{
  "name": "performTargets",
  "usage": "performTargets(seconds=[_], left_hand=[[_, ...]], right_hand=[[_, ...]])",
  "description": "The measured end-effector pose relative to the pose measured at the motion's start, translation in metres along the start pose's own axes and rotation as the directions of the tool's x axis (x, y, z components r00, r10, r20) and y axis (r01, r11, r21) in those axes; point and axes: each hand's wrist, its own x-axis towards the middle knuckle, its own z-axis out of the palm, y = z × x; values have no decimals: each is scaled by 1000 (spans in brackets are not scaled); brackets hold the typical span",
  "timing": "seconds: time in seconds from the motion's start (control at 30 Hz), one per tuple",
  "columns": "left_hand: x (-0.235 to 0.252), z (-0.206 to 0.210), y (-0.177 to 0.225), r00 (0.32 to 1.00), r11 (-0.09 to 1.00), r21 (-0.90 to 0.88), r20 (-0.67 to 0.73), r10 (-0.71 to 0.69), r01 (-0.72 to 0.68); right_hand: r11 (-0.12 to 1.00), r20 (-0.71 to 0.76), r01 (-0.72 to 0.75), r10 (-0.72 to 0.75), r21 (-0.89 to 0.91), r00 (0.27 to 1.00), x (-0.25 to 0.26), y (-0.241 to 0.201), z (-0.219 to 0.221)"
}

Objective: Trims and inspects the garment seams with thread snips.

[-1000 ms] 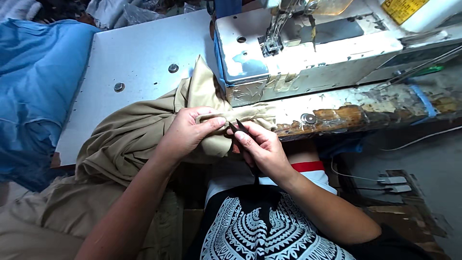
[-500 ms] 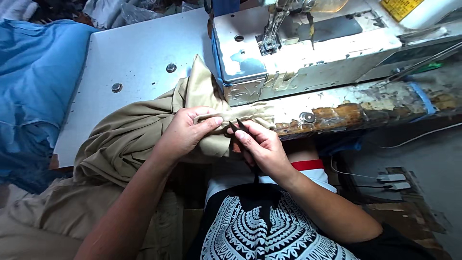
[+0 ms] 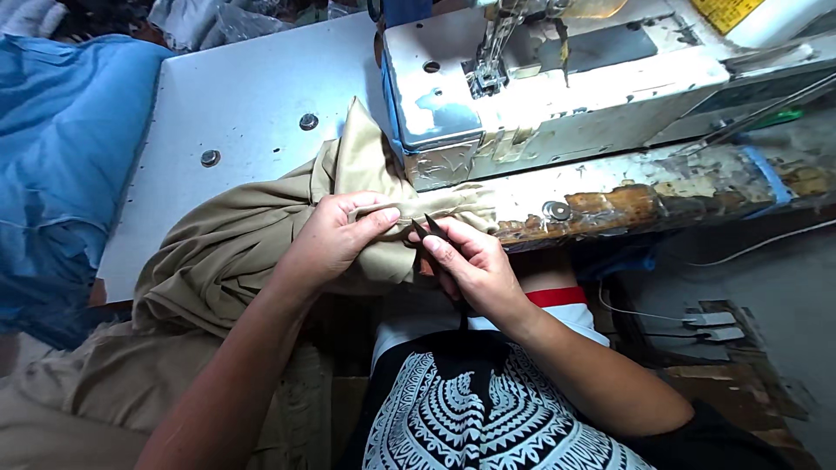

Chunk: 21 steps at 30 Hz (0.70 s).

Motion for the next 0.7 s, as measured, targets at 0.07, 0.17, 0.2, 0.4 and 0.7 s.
performTargets(seconds=[0.07, 0.17, 0.2, 0.4, 0.7], left_hand=[[0, 0, 0, 1000, 1000, 3, -1, 1, -1], [0, 1, 1, 1000, 1000, 14, -3, 2, -2], [0, 2, 1, 1000, 1000, 13, -2, 2, -2], [0, 1, -1, 1000, 1000, 11, 3, 10, -10], [0, 1, -1, 1000, 1000, 25, 4, 15, -16]], right_hand=[[1000, 1, 9, -9, -3, 1000, 0, 0, 0], [1000, 8, 14, -14, -3, 1000, 0, 0, 0], [1000, 8, 12, -12, -4, 1000, 0, 0, 0], [1000, 3, -3, 3, -11, 1000, 0, 1, 1], [1000, 4, -5, 5, -6, 1000, -1, 1, 1]])
